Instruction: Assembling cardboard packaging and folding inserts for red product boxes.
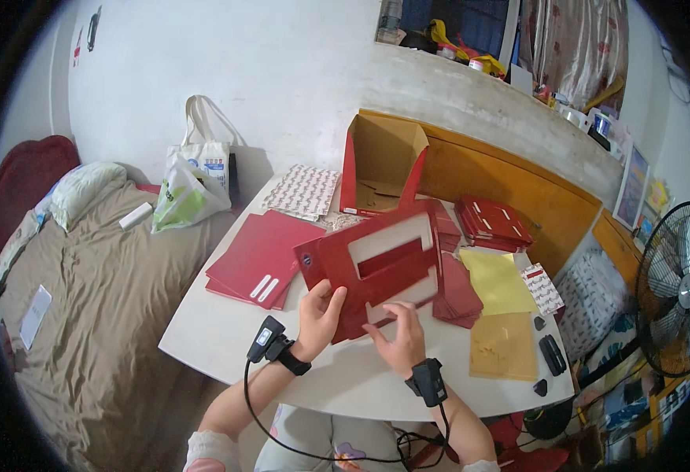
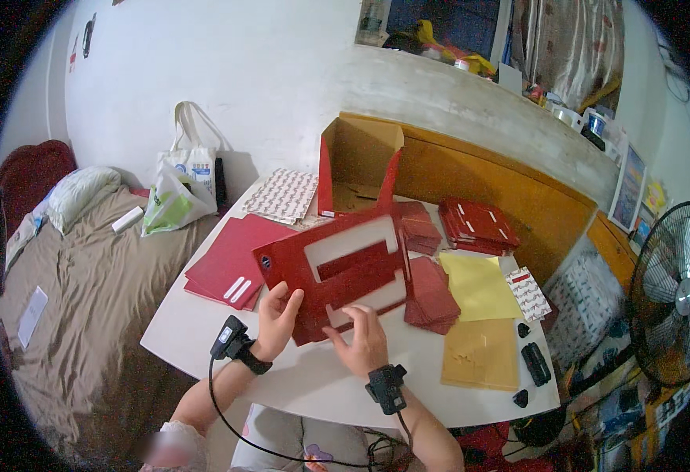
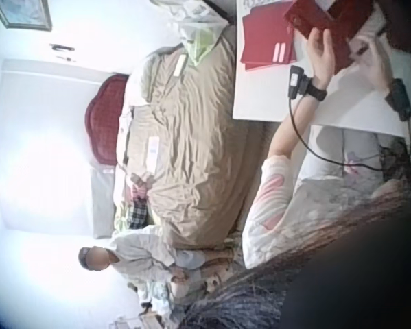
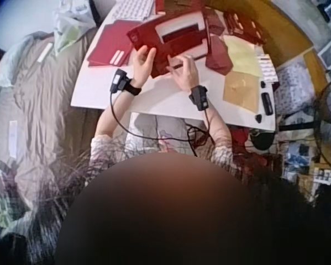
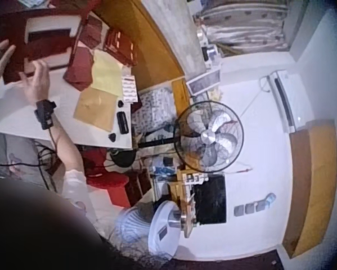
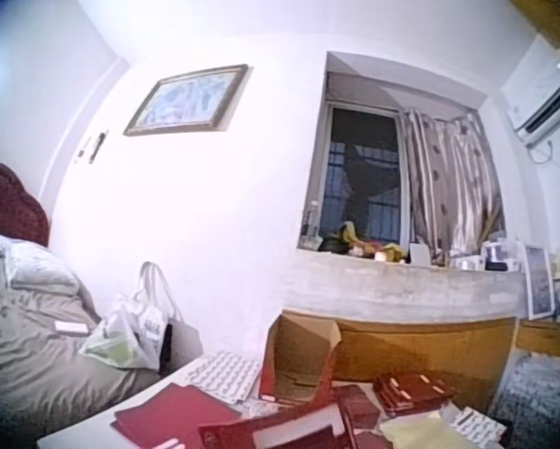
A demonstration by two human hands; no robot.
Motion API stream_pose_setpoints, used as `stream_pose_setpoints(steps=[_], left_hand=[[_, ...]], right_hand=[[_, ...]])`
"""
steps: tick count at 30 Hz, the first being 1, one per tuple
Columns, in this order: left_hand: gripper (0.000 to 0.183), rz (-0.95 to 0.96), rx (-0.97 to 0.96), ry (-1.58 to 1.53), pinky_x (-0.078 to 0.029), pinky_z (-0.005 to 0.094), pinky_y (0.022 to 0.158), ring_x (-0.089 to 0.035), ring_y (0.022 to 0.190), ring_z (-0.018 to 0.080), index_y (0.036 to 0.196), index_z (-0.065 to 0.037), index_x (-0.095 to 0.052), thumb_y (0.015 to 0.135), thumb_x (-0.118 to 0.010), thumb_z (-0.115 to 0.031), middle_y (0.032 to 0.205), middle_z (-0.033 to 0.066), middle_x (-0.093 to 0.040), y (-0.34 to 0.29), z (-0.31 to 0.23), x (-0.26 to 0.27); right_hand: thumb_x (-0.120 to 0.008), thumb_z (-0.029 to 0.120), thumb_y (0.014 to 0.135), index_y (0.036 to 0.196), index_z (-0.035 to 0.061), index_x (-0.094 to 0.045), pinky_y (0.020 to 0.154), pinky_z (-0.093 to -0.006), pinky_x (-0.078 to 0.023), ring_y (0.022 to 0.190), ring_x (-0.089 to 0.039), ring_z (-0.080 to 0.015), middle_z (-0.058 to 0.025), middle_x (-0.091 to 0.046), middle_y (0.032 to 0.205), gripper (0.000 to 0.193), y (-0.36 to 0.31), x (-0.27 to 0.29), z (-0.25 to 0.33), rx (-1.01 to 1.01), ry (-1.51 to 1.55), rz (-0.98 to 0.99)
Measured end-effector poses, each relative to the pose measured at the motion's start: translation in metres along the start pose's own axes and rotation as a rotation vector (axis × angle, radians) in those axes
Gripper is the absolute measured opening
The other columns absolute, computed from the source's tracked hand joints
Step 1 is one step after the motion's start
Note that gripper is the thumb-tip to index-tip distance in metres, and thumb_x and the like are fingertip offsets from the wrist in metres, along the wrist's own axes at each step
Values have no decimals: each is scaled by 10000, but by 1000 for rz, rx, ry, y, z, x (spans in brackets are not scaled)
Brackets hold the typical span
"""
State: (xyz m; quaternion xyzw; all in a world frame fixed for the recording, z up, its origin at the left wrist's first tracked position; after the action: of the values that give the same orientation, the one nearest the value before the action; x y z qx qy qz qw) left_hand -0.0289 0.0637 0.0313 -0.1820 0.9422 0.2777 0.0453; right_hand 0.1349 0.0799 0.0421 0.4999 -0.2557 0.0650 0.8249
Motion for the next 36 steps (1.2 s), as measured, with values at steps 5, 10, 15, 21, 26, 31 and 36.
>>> stream_pose_setpoints(steps=[5, 10, 15, 21, 26, 31, 36], left_hand=[[128, -16, -66, -80, -440, 204, 648, -538, 761, 54, 961, 25, -551, 919, -538, -95, 856, 18, -609, -2, -9, -5], [80, -70, -192, -26, -452, 226, 633, -556, 746, 76, 935, 26, -556, 910, -517, -39, 840, 47, -613, -5, -26, -4], [130, -35, -643, 353, -462, 283, 587, -584, 669, 191, 879, 8, -579, 763, -604, 60, 790, 98, -611, -8, -70, -6], [239, 28, -949, 571, -426, 332, 581, -573, 661, 253, 874, -14, -601, 658, -672, 58, 779, 86, -620, -18, -86, -16], [227, -21, -929, 648, -406, 330, 601, -565, 664, 239, 865, -26, -610, 659, -696, 17, 754, 65, -608, -12, -86, -14], [218, 23, -924, 675, -399, 336, 640, -559, 704, 229, 842, -33, -619, 644, -703, 0, 767, 53, -605, -12, -83, -30], [176, 56, -909, 691, -396, 353, 711, -556, 764, 228, 799, -38, -605, 633, -655, -8, 772, 51, -589, -17, -74, -40]], right_hand=[[-719, 152, 730, 1072, 58, -536, 848, -402, -372, 976, -503, -272, -87, -534, 1033, 399, 24, 26, 28, 146, -226, -98], [-724, 67, 681, 1026, 78, -550, 851, -409, -365, 979, -504, -284, -79, -552, 1028, 387, 34, 19, 34, 165, -195, -67], [-713, 48, 690, 933, 72, -555, 821, -404, -391, 936, -519, -289, -74, -557, 983, 290, 37, 17, 36, 148, -164, -55], [-691, -42, 686, 839, 27, -539, 730, -366, -468, 839, -591, -307, -129, -612, 884, 226, 38, 22, 22, 135, 3, -170], [-707, -32, 692, 847, 49, -533, 635, -351, -482, 736, -601, -276, -99, -608, 831, 247, 23, 21, 30, 221, -36, -134], [-706, 37, 720, 974, 111, -565, 632, -314, -449, 759, -553, -197, -24, -560, 948, 300, 14, 30, 68, 546, -275, -257], [-566, 122, 803, 1077, 157, -626, 805, -349, -382, 897, -499, -133, 25, -570, 994, 283, 16, 24, 101, 506, -897, -174]])
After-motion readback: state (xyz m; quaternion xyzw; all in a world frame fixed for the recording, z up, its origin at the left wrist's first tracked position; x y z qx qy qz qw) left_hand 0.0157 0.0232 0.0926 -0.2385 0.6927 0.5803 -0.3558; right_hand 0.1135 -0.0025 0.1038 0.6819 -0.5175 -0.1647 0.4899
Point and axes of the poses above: each hand's wrist, its own y-axis towards the middle knuckle, its own x-axis out of the back of the hand, z = x × y, the point moved 8 cm from there along y, towards the middle knuckle
